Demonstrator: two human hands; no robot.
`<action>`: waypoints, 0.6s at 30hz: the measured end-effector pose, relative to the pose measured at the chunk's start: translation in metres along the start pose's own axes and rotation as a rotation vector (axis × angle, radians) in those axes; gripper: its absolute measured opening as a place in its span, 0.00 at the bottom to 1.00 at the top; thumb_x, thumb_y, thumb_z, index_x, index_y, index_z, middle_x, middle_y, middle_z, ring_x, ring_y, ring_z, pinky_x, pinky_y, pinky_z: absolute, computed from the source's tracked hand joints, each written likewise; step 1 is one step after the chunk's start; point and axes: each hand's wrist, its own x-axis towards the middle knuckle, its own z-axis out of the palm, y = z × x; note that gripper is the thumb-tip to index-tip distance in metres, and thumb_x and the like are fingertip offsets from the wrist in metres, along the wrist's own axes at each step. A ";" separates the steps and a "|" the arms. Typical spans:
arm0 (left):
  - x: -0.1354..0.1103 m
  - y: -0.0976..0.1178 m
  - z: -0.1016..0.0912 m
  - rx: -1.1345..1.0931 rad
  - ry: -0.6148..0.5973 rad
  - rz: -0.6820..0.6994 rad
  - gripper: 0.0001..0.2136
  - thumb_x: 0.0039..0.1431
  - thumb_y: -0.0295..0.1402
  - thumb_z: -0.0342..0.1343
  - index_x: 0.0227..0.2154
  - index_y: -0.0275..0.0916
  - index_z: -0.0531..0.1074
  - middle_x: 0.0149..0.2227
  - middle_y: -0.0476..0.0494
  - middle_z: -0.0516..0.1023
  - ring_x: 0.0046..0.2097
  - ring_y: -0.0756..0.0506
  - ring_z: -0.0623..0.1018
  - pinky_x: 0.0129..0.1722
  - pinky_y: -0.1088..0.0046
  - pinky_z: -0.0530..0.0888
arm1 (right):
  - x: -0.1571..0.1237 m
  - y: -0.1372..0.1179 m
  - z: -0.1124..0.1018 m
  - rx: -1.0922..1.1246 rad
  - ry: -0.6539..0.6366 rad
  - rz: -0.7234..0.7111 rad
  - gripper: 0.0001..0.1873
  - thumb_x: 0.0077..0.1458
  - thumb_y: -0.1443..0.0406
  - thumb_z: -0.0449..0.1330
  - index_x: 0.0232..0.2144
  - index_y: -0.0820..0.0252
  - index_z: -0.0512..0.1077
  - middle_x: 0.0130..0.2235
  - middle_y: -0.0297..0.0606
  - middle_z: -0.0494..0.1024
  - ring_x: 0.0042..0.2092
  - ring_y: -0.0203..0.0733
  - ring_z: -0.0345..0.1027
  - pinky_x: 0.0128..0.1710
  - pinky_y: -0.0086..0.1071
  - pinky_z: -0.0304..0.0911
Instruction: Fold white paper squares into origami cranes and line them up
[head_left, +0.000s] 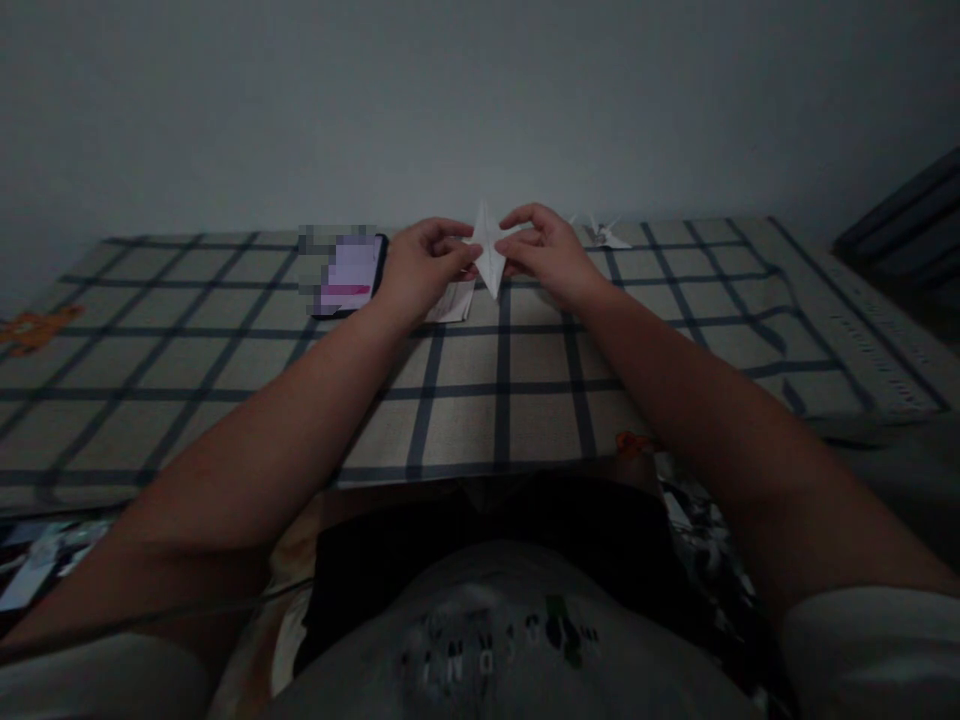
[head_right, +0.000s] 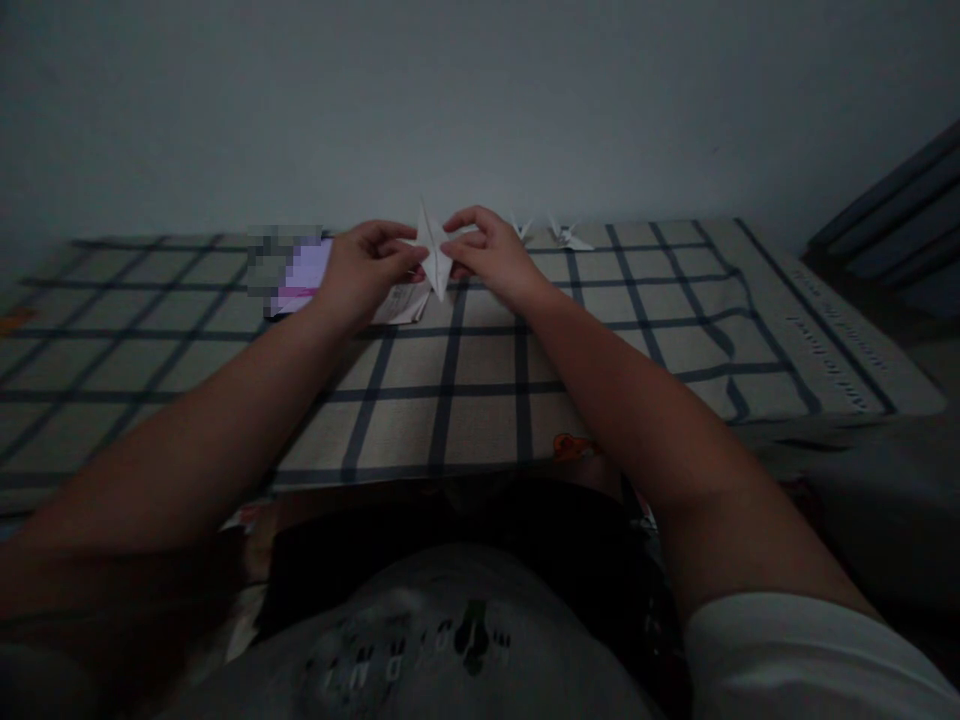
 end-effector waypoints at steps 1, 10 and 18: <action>0.000 0.001 0.000 0.000 -0.004 -0.005 0.11 0.58 0.29 0.67 0.43 0.41 0.77 0.31 0.49 0.81 0.37 0.46 0.84 0.43 0.66 0.84 | 0.000 0.000 0.000 -0.004 -0.006 0.000 0.17 0.60 0.65 0.72 0.43 0.53 0.66 0.30 0.24 0.77 0.32 0.32 0.76 0.36 0.27 0.74; 0.001 0.003 -0.001 0.002 -0.033 -0.018 0.15 0.55 0.26 0.65 0.46 0.41 0.77 0.30 0.48 0.79 0.36 0.46 0.83 0.42 0.68 0.83 | 0.001 0.001 -0.002 -0.037 -0.027 -0.008 0.16 0.59 0.70 0.70 0.41 0.52 0.66 0.28 0.21 0.74 0.31 0.31 0.73 0.35 0.26 0.72; -0.001 0.003 0.000 -0.066 -0.069 -0.151 0.18 0.58 0.34 0.68 0.51 0.41 0.77 0.37 0.45 0.84 0.38 0.46 0.84 0.38 0.70 0.84 | -0.003 -0.003 -0.001 -0.028 -0.054 0.003 0.18 0.57 0.69 0.72 0.41 0.53 0.66 0.30 0.22 0.77 0.32 0.31 0.75 0.34 0.26 0.73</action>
